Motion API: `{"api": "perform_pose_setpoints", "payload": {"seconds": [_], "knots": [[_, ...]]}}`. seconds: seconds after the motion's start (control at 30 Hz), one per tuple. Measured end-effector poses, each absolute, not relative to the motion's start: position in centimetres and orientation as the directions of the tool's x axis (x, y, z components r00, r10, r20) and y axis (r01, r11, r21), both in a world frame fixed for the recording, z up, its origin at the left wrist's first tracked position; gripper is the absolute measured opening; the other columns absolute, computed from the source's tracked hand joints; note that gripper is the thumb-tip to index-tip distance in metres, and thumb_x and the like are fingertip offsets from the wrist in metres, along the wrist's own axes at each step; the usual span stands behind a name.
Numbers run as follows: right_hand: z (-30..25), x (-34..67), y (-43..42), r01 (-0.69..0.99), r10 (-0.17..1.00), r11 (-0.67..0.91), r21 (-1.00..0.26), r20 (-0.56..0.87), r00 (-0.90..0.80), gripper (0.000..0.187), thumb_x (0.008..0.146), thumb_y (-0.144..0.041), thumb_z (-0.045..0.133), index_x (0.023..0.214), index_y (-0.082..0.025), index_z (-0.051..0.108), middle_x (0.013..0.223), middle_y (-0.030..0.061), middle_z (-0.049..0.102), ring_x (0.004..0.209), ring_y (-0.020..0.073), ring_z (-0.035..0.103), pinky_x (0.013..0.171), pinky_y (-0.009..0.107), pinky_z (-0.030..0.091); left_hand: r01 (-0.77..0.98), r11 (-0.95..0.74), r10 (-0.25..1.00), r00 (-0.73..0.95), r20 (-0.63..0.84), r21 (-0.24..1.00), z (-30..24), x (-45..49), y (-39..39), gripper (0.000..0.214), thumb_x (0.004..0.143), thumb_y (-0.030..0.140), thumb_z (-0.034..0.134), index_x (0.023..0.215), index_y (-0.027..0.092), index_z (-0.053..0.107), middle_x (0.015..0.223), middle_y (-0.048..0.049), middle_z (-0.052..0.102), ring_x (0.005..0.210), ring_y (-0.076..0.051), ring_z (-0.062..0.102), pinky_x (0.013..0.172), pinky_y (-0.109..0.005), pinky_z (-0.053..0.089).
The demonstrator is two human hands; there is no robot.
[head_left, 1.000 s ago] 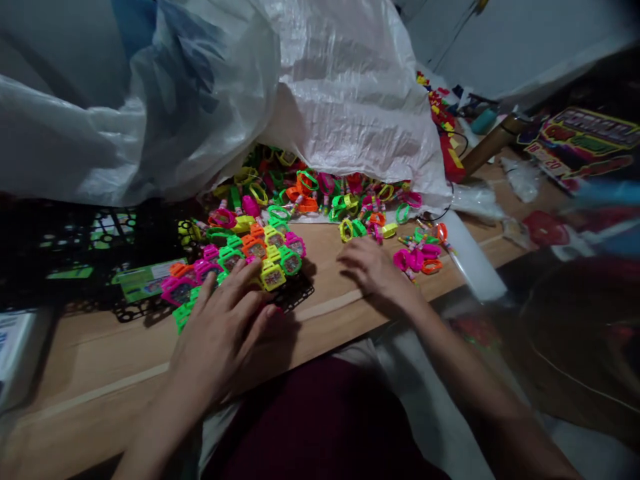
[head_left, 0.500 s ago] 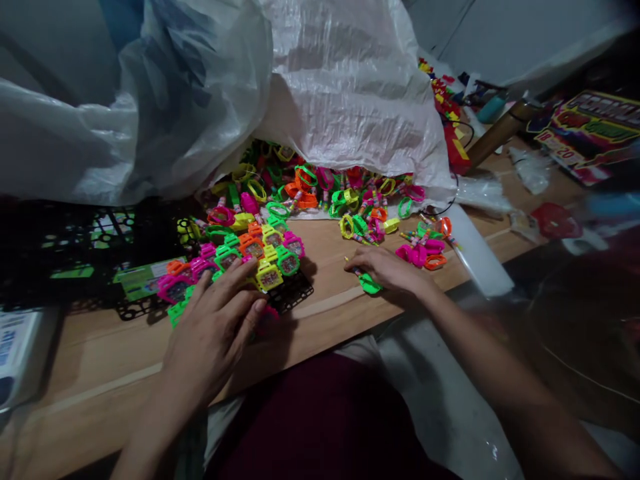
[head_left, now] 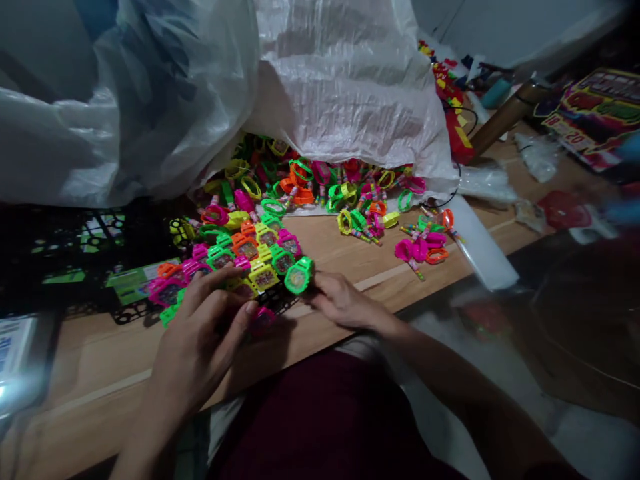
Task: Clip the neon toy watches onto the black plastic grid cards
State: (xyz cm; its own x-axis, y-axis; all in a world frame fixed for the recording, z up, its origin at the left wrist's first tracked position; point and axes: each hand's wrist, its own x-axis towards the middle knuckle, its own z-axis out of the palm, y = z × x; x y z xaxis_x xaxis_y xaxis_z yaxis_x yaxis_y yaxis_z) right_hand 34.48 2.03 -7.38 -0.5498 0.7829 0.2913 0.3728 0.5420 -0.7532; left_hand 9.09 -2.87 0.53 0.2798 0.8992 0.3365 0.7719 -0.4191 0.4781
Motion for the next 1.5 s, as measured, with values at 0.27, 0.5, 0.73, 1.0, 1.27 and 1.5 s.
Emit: {"api": "perform_pose_setpoints", "payload": {"seconds": [0.27,0.5,0.73,1.0,1.27,1.5], "knots": [[-11.0,29.1,1.3,0.461,0.756,0.642,-0.613,0.408,-0.511,0.031,0.075,0.000,0.051,0.098,-0.019,0.060,0.096,0.0080,0.064,0.102,0.0265,0.054,0.091,0.037,0.047,0.751,-0.494,0.859,0.341,0.382,0.438,0.0,8.6,-2.9,0.011,0.098,0.036,0.057,0.095,0.026,0.063,0.137,-0.0069,0.057,0.129,-0.030,0.058,0.114,-0.055,0.048],[-10.6,28.7,1.5,0.525,0.689,0.719,-0.455,0.370,-0.623,0.041,0.077,-0.001,0.057,0.115,-0.016,0.061,0.110,0.0132,0.067,0.114,0.0323,0.051,0.096,0.046,0.043,0.777,-0.538,0.826,0.410,0.388,0.325,0.6,9.4,-2.2,0.028,0.099,0.031,0.055,0.127,0.027,0.055,0.156,-0.0127,0.044,0.148,-0.032,0.043,0.125,-0.064,0.031],[-8.1,33.6,2.9,0.409,0.685,0.720,-0.561,0.476,-0.552,0.017,0.102,-0.013,0.053,0.108,-0.018,0.067,0.105,0.0084,0.071,0.100,0.0204,0.062,0.093,0.034,0.050,0.751,-0.589,0.788,0.451,0.419,0.299,-0.3,10.1,-0.6,0.019,0.101,0.034,0.050,0.112,0.024,0.062,0.153,-0.0127,0.050,0.145,-0.033,0.046,0.126,-0.065,0.027],[-8.4,42.9,7.5,0.889,0.887,0.273,-0.367,0.453,-0.086,0.022,0.098,-0.018,0.059,0.118,-0.015,0.069,0.113,0.0155,0.066,0.108,0.0304,0.059,0.095,0.045,0.050,0.765,-0.501,0.846,0.336,0.414,0.404,0.5,11.1,-0.8,0.021,0.101,0.035,0.050,0.088,0.021,0.058,0.139,-0.0130,0.058,0.126,-0.030,0.059,0.113,-0.053,0.047],[-8.9,41.8,6.4,0.929,0.914,0.212,-0.304,0.398,-0.079,0.009,0.097,-0.019,0.059,0.101,-0.017,0.067,0.102,0.0137,0.063,0.098,0.0295,0.058,0.082,0.040,0.051,0.771,-0.521,0.835,0.370,0.408,0.367,0.5,10.8,-1.0,0.016,0.102,0.032,0.051,0.100,0.022,0.063,0.144,-0.0105,0.058,0.131,-0.028,0.058,0.115,-0.055,0.045],[-7.8,36.5,1.9,0.522,0.888,0.459,-0.719,0.364,-0.280,0.010,0.100,-0.021,0.052,0.106,-0.018,0.060,0.093,0.0078,0.067,0.085,0.0219,0.064,0.076,0.032,0.051,0.772,-0.513,0.840,0.361,0.404,0.375,0.9,11.1,-1.1,0.014,0.102,0.030,0.052,0.092,0.022,0.056,0.139,-0.0109,0.060,0.128,-0.026,0.059,0.117,-0.055,0.043]]}}
